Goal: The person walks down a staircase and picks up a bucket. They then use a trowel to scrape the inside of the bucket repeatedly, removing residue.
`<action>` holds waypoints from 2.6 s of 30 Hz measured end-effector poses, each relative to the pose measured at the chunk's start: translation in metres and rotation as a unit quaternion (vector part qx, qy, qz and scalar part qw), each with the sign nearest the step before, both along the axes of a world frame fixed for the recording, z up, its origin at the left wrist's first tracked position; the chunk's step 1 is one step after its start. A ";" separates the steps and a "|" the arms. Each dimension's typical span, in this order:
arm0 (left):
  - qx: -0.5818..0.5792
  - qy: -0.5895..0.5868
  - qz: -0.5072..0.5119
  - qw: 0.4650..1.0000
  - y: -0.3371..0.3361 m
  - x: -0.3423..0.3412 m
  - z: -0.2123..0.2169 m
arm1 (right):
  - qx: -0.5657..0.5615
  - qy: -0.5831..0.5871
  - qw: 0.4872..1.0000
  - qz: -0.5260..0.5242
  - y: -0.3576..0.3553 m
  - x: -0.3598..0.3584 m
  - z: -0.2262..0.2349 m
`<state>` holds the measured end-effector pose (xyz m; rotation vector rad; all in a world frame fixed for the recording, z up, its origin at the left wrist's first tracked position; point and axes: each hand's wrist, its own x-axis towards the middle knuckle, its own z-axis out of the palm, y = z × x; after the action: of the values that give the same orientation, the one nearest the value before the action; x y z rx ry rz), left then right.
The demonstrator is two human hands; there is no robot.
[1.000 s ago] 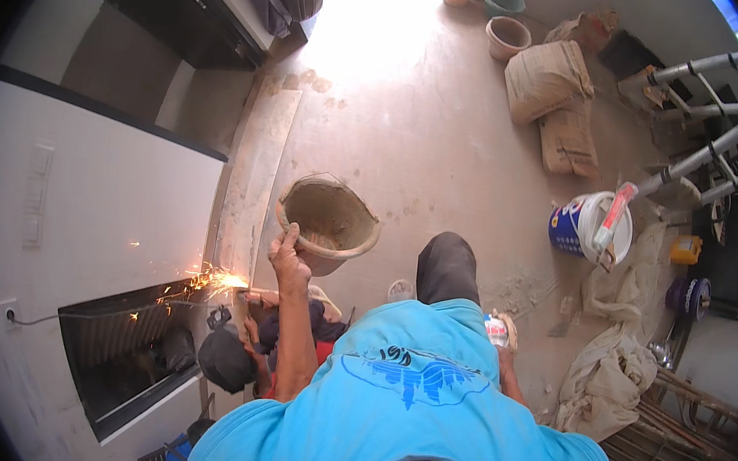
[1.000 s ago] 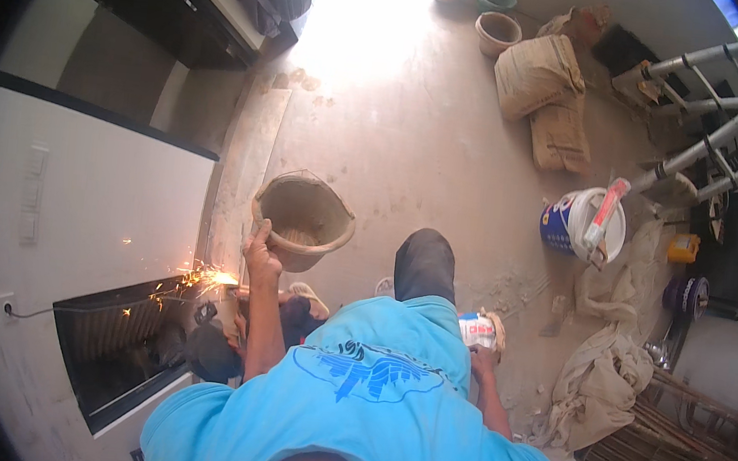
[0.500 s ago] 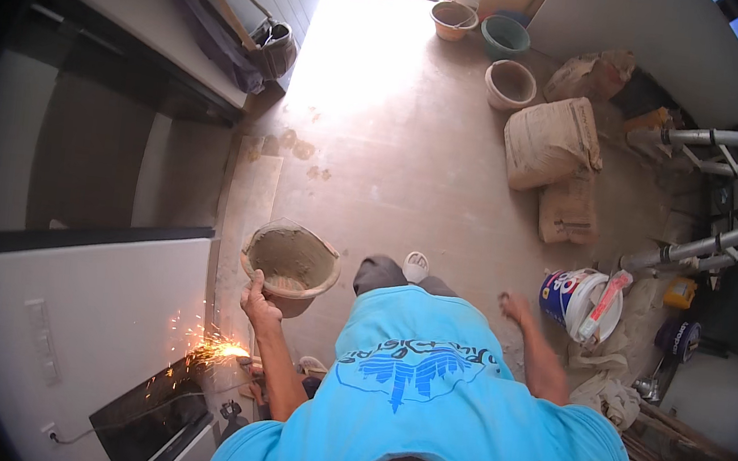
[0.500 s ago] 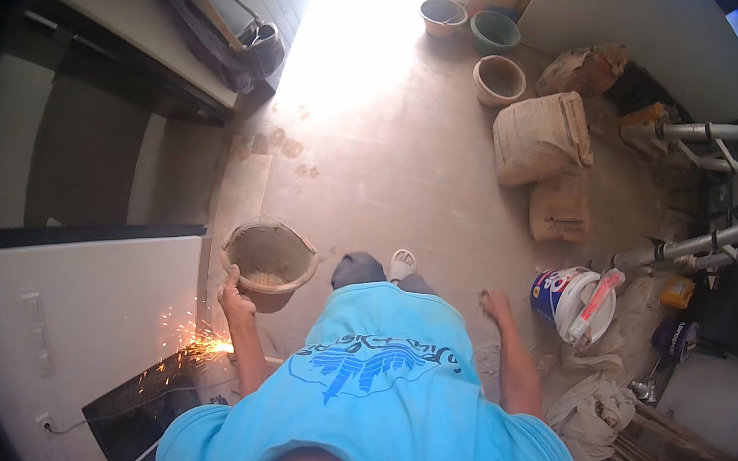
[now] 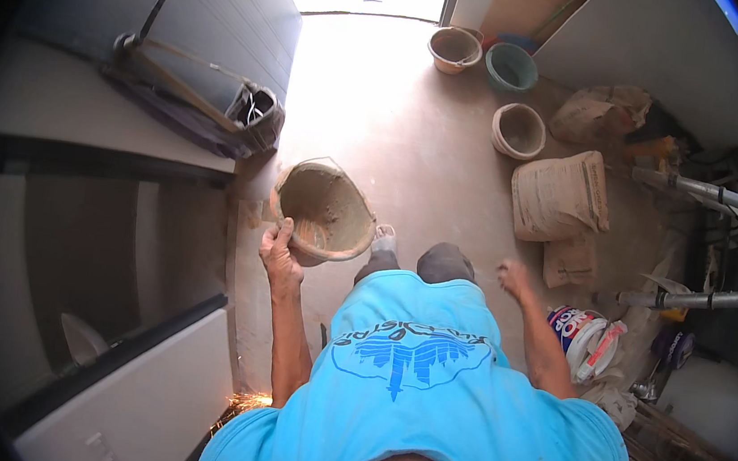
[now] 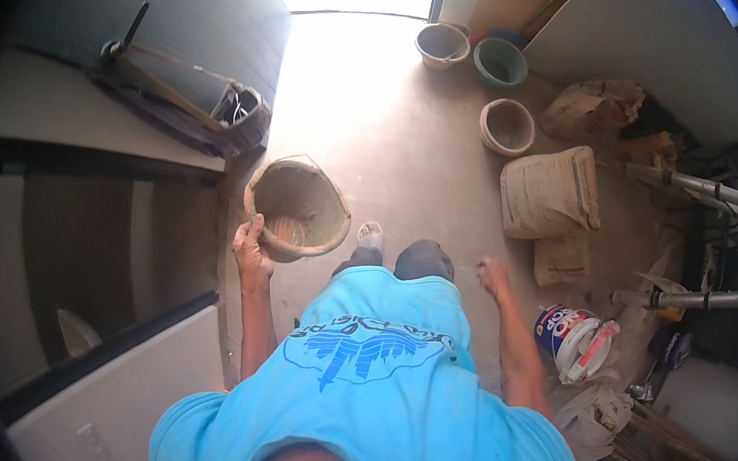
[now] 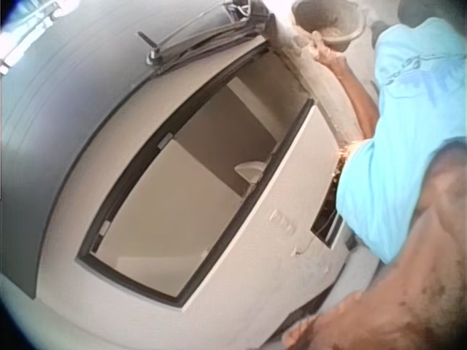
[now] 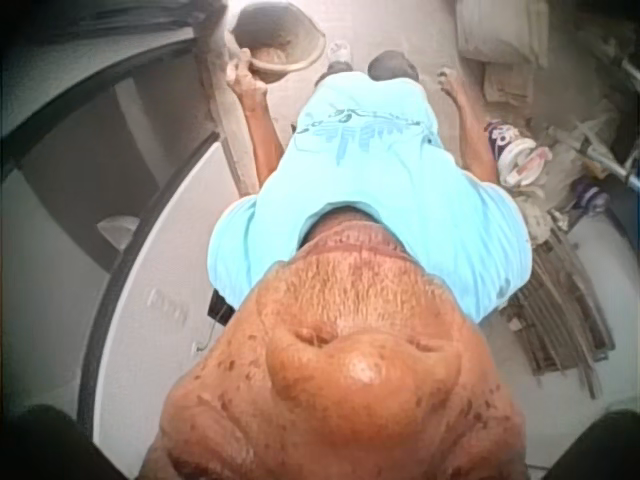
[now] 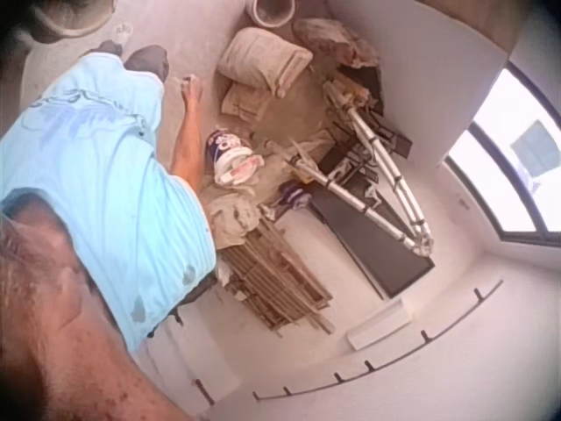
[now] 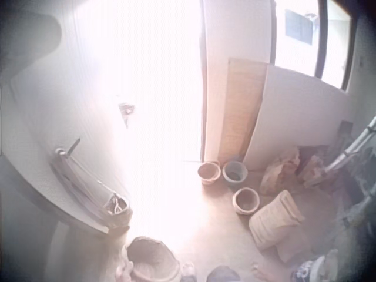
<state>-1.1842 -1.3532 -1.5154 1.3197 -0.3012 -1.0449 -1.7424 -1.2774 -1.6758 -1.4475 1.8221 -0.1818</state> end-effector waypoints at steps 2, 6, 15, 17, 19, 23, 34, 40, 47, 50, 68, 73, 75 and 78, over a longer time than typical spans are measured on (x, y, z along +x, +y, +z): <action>-0.007 0.000 -0.021 1.000 -0.015 0.000 0.014 | 0.161 0.009 0.987 0.000 0.060 0.024 -0.007; -0.025 -0.007 -0.067 0.997 -0.118 -0.010 0.037 | 0.122 0.001 0.992 0.037 0.128 0.056 -0.030; 0.005 0.024 -0.056 0.998 -0.314 -0.010 0.031 | 0.082 -0.026 0.993 -0.084 -0.090 0.046 -0.037; 0.013 0.043 -0.049 0.998 -0.336 -0.002 0.032 | 0.062 -0.007 0.997 -0.039 -0.181 0.016 -0.031; 0.010 0.047 -0.038 0.998 -0.381 0.012 0.032 | 0.126 -0.087 0.970 -0.191 -0.307 0.022 0.032; 0.014 0.069 -0.035 0.997 -0.480 0.038 0.027 | -0.002 -0.049 0.985 -0.165 -0.482 -0.004 0.070; 0.083 0.011 -0.005 0.996 -0.602 0.018 0.074 | 0.066 -0.024 0.989 -0.129 -0.567 0.002 0.042; 0.054 -0.018 -0.013 0.998 -0.525 -0.026 0.135 | 0.220 -0.083 0.966 -0.110 -0.429 0.022 0.106; -0.013 -0.030 0.011 0.999 -0.332 0.020 0.152 | 0.157 -0.080 0.984 -0.023 -0.223 0.080 0.085; -0.031 0.014 -0.030 0.999 -0.357 0.056 0.159 | 0.136 -0.054 0.988 -0.039 -0.230 0.115 0.100; 0.011 0.230 -0.177 0.957 -0.729 0.194 0.249 | -0.171 -0.207 0.962 0.042 -0.884 0.410 0.374; 0.008 0.240 -0.229 0.943 -0.814 0.232 0.273 | -0.198 -0.183 0.960 0.074 -1.008 0.483 0.401; 0.025 0.245 -0.235 0.940 -0.824 0.245 0.276 | -0.173 -0.168 0.968 0.065 -1.022 0.502 0.394; 0.021 0.236 -0.257 0.937 -0.881 0.285 0.283 | -0.244 -0.119 0.962 0.009 -1.083 0.539 0.395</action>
<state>-0.8997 -2.2343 -1.2321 0.9999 -0.2639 -1.7796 -1.2034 -2.3600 -1.2807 -1.6841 1.6294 -0.8103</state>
